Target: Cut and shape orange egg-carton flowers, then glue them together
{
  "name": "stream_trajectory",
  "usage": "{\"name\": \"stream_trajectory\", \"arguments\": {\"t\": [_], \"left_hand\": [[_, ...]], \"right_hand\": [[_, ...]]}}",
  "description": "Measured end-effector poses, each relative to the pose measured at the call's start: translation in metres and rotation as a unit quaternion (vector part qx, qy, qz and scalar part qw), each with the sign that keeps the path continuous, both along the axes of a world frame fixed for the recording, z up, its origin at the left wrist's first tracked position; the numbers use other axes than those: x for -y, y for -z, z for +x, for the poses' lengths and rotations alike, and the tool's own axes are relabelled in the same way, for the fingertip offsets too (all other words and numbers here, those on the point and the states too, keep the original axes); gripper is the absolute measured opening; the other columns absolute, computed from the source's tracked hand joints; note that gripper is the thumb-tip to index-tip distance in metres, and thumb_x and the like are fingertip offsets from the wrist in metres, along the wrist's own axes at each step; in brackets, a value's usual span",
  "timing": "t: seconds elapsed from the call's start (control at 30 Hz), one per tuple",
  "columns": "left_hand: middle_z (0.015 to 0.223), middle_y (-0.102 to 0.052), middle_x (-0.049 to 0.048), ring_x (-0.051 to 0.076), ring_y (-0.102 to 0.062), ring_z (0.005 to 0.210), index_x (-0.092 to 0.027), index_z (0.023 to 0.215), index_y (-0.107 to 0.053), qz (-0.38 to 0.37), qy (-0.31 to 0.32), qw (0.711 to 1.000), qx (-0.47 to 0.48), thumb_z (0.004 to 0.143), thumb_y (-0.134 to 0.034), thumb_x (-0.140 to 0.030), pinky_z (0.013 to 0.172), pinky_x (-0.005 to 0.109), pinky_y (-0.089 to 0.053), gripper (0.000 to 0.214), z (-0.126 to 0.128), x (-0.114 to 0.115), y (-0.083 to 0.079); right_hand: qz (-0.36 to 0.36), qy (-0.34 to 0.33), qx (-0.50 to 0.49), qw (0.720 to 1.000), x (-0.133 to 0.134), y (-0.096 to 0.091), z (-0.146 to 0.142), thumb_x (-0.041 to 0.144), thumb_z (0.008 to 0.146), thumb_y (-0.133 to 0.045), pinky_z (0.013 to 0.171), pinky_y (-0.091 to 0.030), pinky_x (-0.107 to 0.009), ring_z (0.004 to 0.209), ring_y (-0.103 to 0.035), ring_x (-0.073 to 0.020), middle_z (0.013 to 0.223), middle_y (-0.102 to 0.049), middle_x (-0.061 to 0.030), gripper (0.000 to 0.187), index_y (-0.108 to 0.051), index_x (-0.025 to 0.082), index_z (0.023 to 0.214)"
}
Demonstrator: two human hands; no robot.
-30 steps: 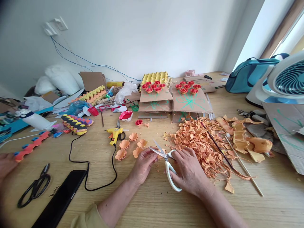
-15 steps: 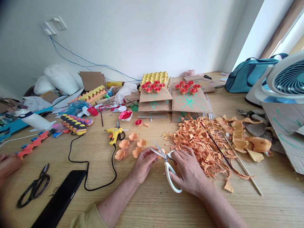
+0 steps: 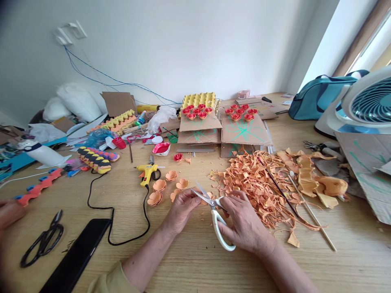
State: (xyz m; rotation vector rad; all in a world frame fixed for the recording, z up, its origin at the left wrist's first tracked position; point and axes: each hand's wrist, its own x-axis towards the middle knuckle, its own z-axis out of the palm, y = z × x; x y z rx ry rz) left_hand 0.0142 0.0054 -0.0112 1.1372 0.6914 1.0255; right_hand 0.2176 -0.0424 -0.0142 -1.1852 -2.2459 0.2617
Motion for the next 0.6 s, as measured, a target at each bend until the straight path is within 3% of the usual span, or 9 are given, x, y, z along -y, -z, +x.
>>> {"name": "stream_trajectory", "arguments": {"t": [0.33, 0.6], "left_hand": [[0.082, -0.066, 0.0037, 0.016, -0.057, 0.080, -0.016, 0.082, -0.073, 0.103, -0.009, 0.993, -0.064, 0.083, -0.073, -0.033, 0.076, 0.028, -0.043, 0.016, -0.0065, -0.0049, -0.0068], [0.082, -0.065, 0.0043, 0.016, -0.056, 0.080, -0.016, 0.082, -0.073, 0.125, 0.005, 0.988, -0.091, 0.085, -0.071, -0.028, 0.076, 0.028, -0.043, 0.013, -0.0076, -0.0054, -0.0106]], "right_hand": [[0.015, 0.017, 0.020, 1.000, -0.0006, -0.0056, -0.0006, 0.034, 0.091, -0.055, 0.087, -0.036, -0.040, 0.069, -0.050, -0.0172, 0.074, -0.053, 0.0017, 0.018, -0.043, 0.023, 0.082], [0.022, 0.009, 0.019, 1.000, -0.0006, -0.0068, -0.0007, 0.036, 0.092, -0.052, 0.088, -0.035, -0.042, 0.067, -0.048, -0.0168, 0.072, -0.051, 0.0025, 0.022, -0.039, 0.023, 0.080]]}}
